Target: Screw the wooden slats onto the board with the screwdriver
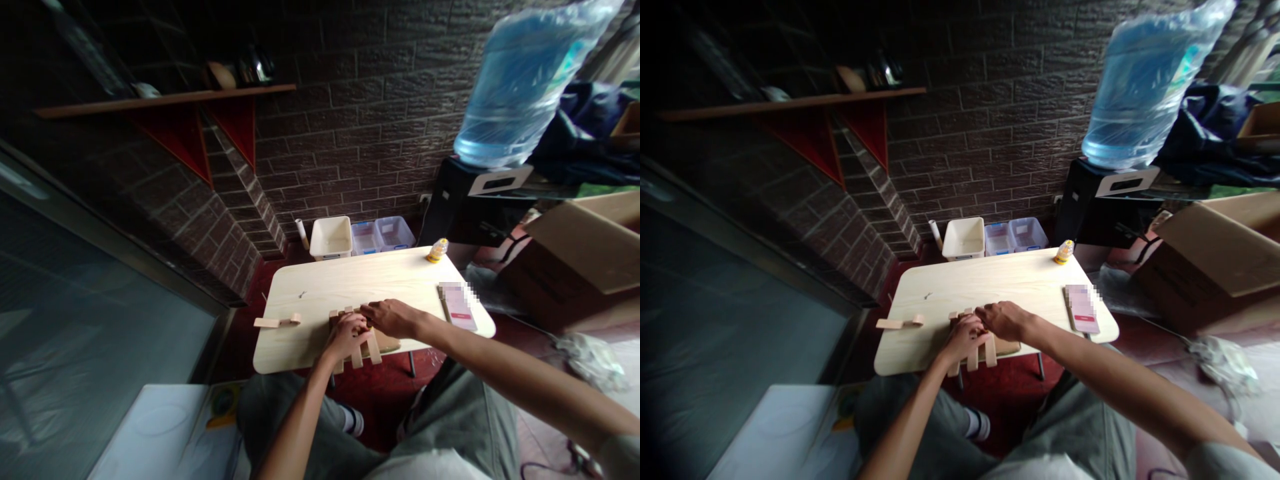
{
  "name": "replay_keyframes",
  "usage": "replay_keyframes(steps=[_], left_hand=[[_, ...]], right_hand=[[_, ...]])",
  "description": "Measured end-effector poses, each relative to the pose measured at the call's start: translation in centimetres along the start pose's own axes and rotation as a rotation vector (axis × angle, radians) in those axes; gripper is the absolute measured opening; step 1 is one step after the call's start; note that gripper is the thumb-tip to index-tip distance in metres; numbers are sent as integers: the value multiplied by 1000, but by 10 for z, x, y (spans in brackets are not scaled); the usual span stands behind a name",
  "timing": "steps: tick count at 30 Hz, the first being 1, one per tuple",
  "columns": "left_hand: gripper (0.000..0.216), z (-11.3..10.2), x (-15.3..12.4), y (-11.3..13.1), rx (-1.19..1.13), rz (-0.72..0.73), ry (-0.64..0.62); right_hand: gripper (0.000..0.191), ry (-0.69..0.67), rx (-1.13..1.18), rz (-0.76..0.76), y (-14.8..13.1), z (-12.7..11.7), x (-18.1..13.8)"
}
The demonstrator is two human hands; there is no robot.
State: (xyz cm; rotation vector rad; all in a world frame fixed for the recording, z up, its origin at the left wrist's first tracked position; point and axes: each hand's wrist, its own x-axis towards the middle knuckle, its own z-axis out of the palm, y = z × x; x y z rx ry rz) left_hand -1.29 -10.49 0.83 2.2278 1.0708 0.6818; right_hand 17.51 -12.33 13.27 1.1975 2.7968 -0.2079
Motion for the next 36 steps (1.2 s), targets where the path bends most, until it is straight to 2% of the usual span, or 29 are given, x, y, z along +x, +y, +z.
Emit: replay_keyframes(steps=[10,18,24,30,36], left_hand=[[13,0,-1,-1,9,-8,-34],[10,-5,-2,0,3,-7,-54],[3,-1,-3,-6,17,-2,-7],[13,0,-3,-7,8,35,8],[15,0,-3,-5,18,25,-9]], right_hand=[[25,-42,-24,52,2,-2,4],[31,-60,-9,151,-4,-5,6],[34,-37,27,96,-6,-8,6],[28,-3,22,16,-5,-12,4],[27,-24,8,32,-1,-15,7]])
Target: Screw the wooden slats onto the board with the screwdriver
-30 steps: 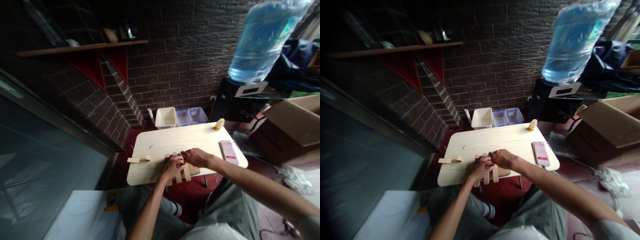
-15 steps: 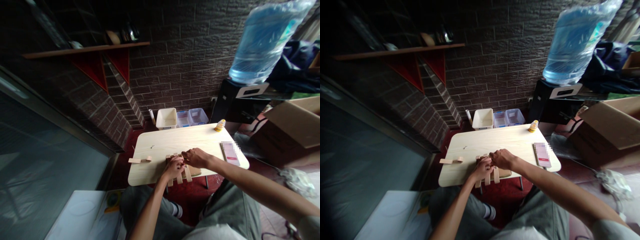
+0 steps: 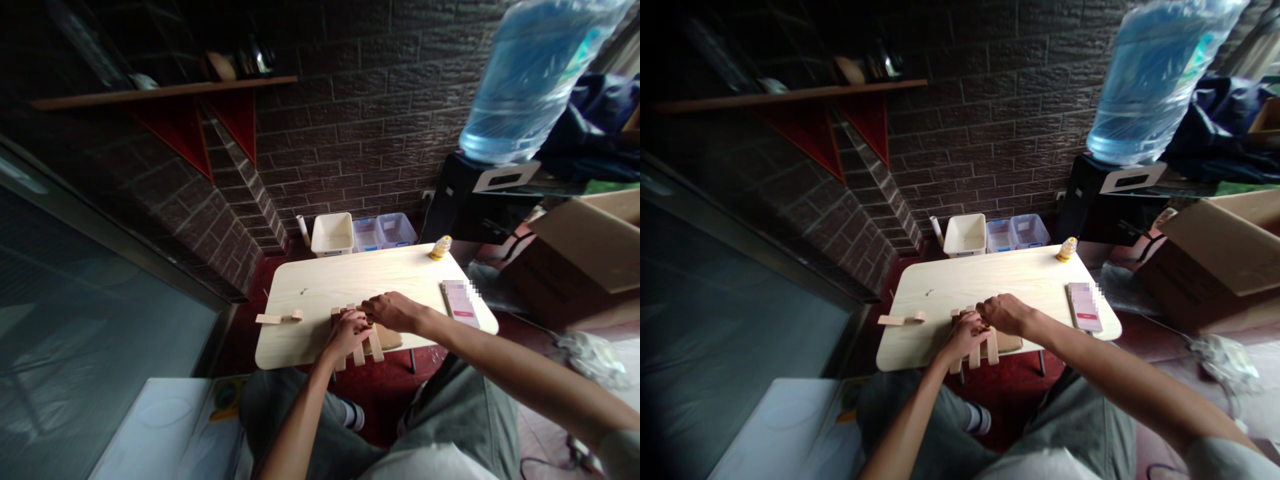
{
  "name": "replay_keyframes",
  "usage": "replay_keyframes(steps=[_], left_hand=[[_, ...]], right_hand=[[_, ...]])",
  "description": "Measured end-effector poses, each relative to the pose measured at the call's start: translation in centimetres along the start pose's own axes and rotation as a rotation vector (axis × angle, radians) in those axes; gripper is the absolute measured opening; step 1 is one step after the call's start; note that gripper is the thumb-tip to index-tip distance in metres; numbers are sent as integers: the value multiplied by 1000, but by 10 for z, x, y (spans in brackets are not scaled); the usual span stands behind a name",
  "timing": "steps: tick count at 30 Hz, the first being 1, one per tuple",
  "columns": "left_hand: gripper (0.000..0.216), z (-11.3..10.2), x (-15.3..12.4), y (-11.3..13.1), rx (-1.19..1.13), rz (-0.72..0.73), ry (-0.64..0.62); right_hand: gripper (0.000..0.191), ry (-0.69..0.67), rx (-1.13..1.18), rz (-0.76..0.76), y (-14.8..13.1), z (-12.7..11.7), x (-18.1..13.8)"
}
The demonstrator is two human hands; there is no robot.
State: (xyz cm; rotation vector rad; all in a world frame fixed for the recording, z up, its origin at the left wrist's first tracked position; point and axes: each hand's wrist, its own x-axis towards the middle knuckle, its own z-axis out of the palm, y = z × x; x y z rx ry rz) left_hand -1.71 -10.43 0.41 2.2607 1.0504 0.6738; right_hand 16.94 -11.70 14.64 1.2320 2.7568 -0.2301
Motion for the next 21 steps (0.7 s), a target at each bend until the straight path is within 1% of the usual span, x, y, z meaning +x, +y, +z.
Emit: replay_keyframes(steps=[11,16,21], left_hand=[[14,-7,0,6,41,2,-78],[6,-5,-1,4,30,6,-33],[2,0,-3,-2,20,10,8]], right_hand=[[32,-2,-14,133,-1,5,6],[34,-3,-18,143,-4,5,5],[33,10,34,81,-7,5,2]])
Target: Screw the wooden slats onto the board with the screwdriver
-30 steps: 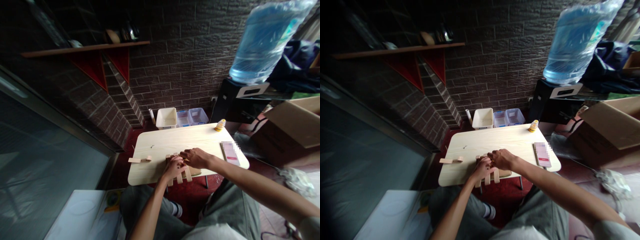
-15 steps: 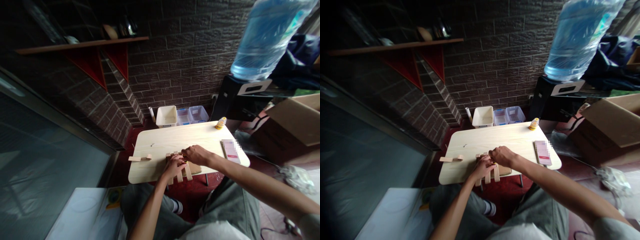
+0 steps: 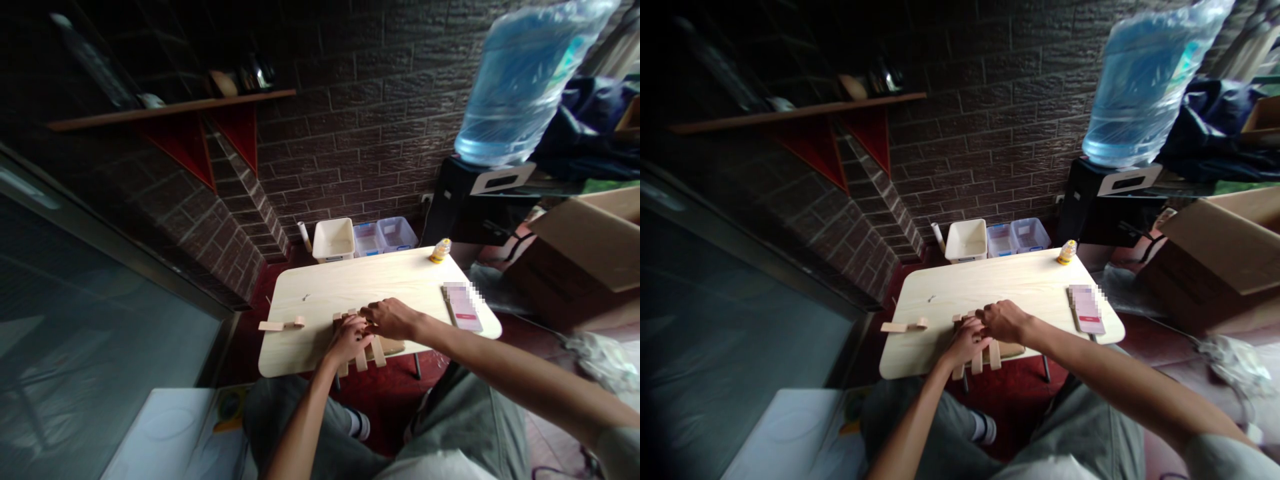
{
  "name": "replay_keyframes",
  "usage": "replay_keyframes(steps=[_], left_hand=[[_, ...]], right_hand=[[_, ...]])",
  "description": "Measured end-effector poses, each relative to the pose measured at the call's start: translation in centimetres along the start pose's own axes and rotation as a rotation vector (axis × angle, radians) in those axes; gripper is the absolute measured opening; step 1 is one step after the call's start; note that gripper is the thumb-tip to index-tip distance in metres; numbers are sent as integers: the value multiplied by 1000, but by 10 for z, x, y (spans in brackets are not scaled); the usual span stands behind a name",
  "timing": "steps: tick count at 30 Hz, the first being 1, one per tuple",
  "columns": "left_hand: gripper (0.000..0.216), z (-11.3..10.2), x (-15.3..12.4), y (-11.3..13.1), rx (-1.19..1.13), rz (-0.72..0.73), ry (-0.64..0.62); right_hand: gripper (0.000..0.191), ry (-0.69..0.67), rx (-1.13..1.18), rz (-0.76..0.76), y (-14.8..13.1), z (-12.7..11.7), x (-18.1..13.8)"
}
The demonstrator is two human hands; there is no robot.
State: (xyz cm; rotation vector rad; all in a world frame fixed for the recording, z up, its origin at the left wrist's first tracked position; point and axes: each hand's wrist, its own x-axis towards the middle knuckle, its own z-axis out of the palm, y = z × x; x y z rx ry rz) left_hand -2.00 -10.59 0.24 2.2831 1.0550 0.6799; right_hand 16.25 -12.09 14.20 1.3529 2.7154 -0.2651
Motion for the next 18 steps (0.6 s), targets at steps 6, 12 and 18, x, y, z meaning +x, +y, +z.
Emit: replay_keyframes(steps=[6,12,18], left_hand=[[15,0,2,-1,23,-10,-13],[15,-6,6,6,28,3,-81],[13,-7,4,6,20,17,-86]], right_hand=[[27,6,-16,-107,0,-3,0],[25,-12,-36,-105,8,0,7],[25,-18,-9,-24,15,3,13]])
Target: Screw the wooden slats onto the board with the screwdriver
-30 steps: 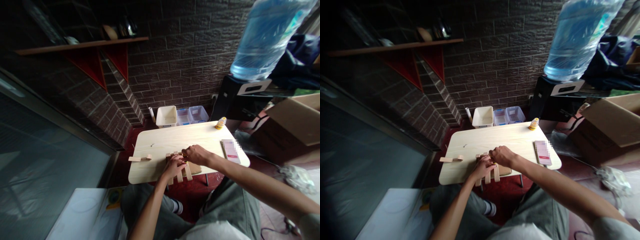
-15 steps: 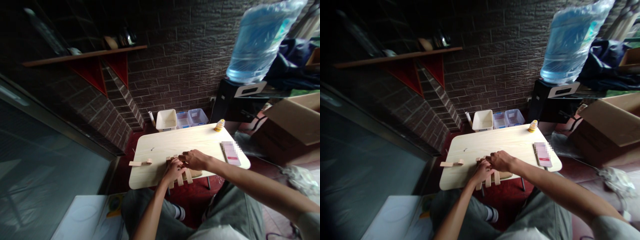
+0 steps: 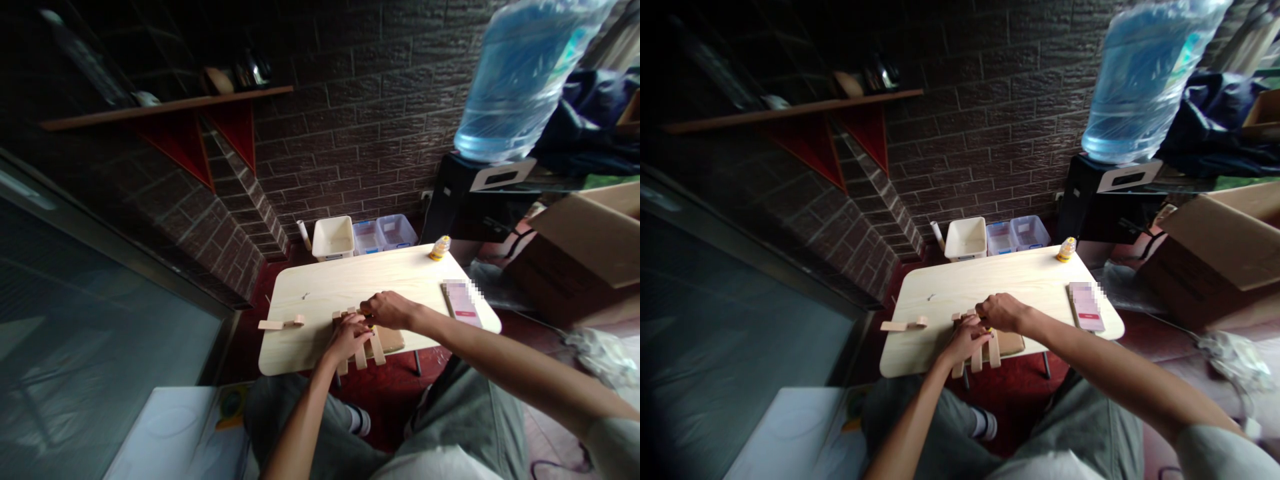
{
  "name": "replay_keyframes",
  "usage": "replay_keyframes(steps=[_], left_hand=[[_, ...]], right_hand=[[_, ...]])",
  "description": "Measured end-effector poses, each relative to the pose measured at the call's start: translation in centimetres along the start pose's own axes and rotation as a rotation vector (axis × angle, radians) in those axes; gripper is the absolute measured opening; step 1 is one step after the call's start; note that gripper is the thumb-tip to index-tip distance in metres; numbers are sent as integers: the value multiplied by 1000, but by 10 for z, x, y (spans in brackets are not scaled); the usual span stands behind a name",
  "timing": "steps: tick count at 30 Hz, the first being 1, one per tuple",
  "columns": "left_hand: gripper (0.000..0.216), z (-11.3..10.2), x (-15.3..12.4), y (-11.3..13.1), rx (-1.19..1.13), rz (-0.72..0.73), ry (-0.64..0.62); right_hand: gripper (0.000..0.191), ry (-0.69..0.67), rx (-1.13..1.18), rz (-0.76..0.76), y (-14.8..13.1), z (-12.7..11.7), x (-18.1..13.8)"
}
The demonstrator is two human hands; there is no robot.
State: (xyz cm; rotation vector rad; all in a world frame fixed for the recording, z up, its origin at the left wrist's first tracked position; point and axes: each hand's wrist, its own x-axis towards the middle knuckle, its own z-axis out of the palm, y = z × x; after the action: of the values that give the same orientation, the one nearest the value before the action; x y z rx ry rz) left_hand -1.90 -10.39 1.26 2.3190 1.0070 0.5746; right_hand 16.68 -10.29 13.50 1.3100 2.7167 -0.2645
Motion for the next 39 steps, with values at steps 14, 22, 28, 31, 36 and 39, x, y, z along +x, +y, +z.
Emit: replay_keyframes(steps=[14,22,28,31,36,39], left_hand=[[8,2,-3,0,-12,-46,29],[1,3,-4,-2,-44,-48,66],[10,3,-3,-1,-34,-89,43],[12,2,-2,-1,-40,-90,34],[3,-1,-1,-3,-57,-82,2],[10,-3,0,-2,-67,-60,-12]], right_hand=[[35,20,-62,136,-18,-4,-1],[28,30,-34,18,-18,-5,-12],[27,32,-4,-71,-13,0,-11],[26,23,0,-61,-12,0,-9],[26,26,-11,-29,-9,0,-4],[26,18,-6,-12,-9,0,-1]])
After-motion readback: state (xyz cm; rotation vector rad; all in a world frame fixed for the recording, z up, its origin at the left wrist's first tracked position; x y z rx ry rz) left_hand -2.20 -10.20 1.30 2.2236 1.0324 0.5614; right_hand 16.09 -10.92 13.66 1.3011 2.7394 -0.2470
